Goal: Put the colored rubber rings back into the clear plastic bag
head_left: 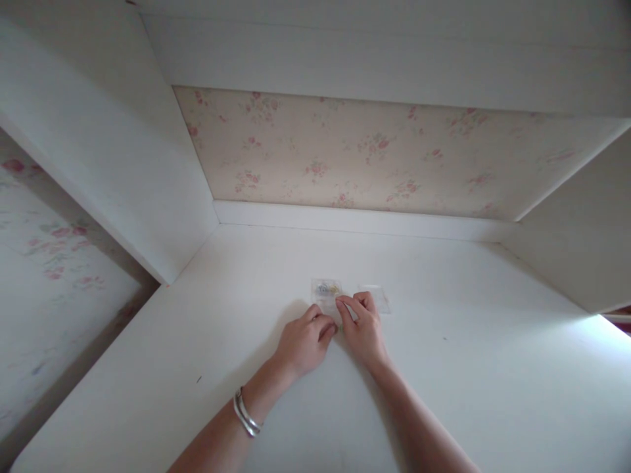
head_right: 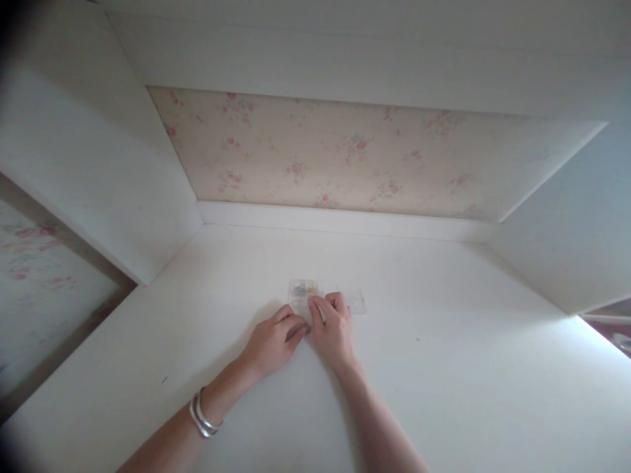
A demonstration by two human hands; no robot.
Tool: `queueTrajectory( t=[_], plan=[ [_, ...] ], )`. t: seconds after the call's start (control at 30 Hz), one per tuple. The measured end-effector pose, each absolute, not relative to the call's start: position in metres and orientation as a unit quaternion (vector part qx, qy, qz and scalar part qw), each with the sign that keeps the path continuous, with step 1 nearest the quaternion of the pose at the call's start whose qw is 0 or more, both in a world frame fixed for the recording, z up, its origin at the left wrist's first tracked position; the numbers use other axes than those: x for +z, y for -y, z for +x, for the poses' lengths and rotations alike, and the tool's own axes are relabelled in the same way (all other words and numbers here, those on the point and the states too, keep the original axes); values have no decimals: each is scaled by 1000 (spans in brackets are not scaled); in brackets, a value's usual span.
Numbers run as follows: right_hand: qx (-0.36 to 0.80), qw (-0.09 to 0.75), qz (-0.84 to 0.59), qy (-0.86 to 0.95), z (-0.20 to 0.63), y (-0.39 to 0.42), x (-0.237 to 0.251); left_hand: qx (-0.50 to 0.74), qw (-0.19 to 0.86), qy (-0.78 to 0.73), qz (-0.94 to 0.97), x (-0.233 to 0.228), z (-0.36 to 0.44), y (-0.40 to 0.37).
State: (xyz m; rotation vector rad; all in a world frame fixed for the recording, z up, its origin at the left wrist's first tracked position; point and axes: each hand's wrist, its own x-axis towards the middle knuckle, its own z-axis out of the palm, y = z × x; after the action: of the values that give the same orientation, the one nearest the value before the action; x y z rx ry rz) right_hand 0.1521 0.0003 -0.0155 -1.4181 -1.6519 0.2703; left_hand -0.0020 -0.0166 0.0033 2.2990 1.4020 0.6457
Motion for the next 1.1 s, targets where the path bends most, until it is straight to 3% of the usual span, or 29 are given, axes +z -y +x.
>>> queueTrajectory(
  t=[0.17,0.37,0.77,1.1],
  plan=[
    [97,409,-586,692,150,-11,-15,205,165,-490,831,1,-2,16],
    [139,466,-619,617,157,-9,-16,210,168,-480,835,1,-5,17],
    [215,454,-597,625,162,2,-13,328,253,-488,768,-5,-9,7],
    [136,294,-455,830,168,15,-2,399,237,-523,715,-6,-11,-9]
  ],
)
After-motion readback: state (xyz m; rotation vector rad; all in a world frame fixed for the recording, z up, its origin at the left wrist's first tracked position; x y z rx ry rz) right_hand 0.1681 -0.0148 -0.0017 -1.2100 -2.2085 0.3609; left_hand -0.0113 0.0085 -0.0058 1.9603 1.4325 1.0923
